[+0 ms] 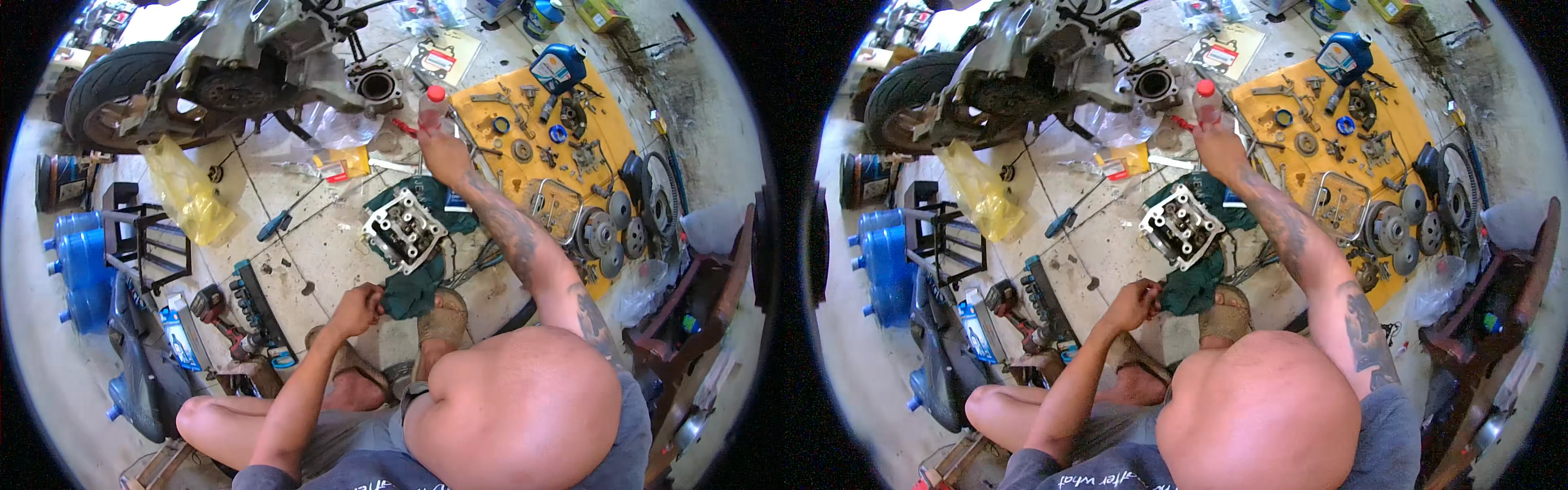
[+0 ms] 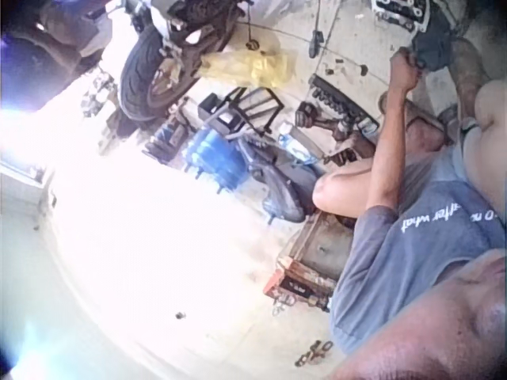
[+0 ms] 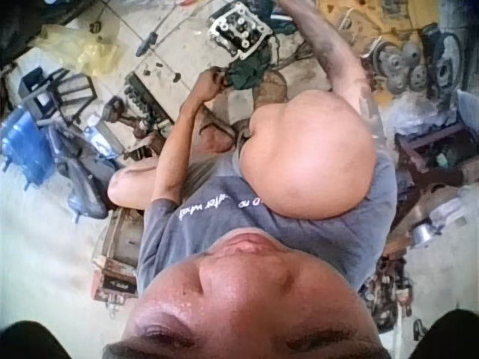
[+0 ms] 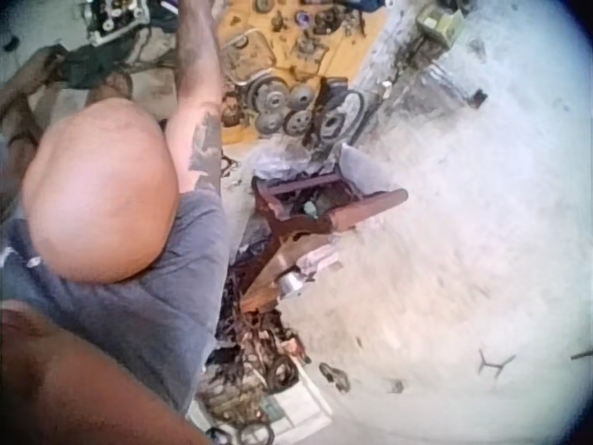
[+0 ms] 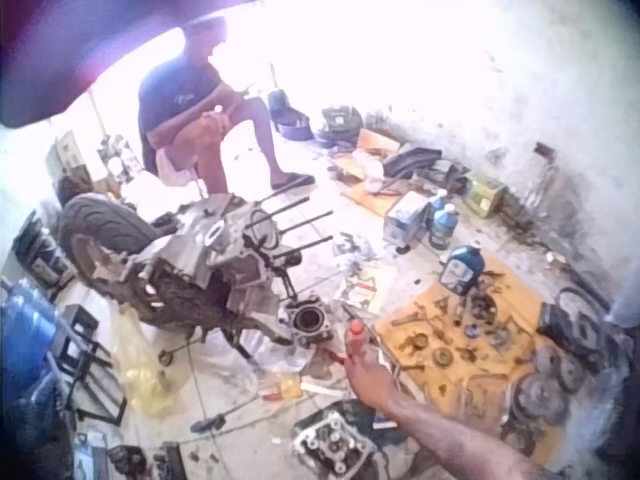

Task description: Inspecting and assembling motorcycle engine components, specifically focusing on the cylinder head and camshaft.

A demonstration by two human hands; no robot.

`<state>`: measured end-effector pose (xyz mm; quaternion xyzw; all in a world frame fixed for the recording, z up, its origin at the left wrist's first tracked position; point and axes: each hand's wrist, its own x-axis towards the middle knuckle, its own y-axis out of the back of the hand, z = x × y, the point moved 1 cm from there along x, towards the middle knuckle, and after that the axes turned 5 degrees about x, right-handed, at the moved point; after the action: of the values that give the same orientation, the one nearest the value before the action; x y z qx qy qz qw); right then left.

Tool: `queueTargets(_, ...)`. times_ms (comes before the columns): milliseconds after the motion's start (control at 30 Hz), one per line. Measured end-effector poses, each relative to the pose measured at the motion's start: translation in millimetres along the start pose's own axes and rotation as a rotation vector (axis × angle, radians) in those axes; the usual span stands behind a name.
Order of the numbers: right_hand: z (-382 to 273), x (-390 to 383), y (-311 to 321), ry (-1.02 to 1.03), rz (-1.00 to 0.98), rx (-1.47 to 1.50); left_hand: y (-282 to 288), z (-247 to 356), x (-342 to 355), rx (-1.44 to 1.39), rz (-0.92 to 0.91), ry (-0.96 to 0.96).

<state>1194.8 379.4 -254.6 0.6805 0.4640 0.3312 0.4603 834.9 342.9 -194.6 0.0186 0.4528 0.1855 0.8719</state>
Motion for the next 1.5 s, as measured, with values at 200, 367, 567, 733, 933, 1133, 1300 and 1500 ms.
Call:
queueTargets(200,2.5,16.4,-23.3,0.079,-0.064,-0.189,-20.7,-17.0,-25.6,-0.006,-0.012,-0.085)
queueTargets(367,-8.0,-11.9,9.7,-0.076,-0.085,0.218,-12.9,-26.3,-22.2,-0.339,0.044,-0.091)
queueTargets(567,-56.6,-109.9,122.9,-0.259,-0.510,1.477,5.2,-9.6,-3.8,-0.554,0.184,-0.089)
queueTargets(733,-66.8,-156.8,141.6,-0.162,-0.335,1.043,1.0,8.6,20.9,-0.444,0.254,-0.154)
queueTargets(933,-77.4,-146.9,131.7,-0.069,-0.034,0.666,5.5,25.2,28.6,-0.603,0.373,-0.280)
queueTargets(1133,-70.2,-141.2,114.0,-0.198,0.027,0.802,0.6,39.2,25.1,-0.586,0.366,-0.303)
queueTargets(1300,-68.4,-137.5,106.4,-0.085,0.002,0.772,-8.5,52.9,23.3,-0.462,0.383,-0.260)
queueTargets(1500,-80.6,-131.1,103.9,0.076,-0.052,0.634,-15.2,50.8,26.9,-0.440,0.379,-0.290)
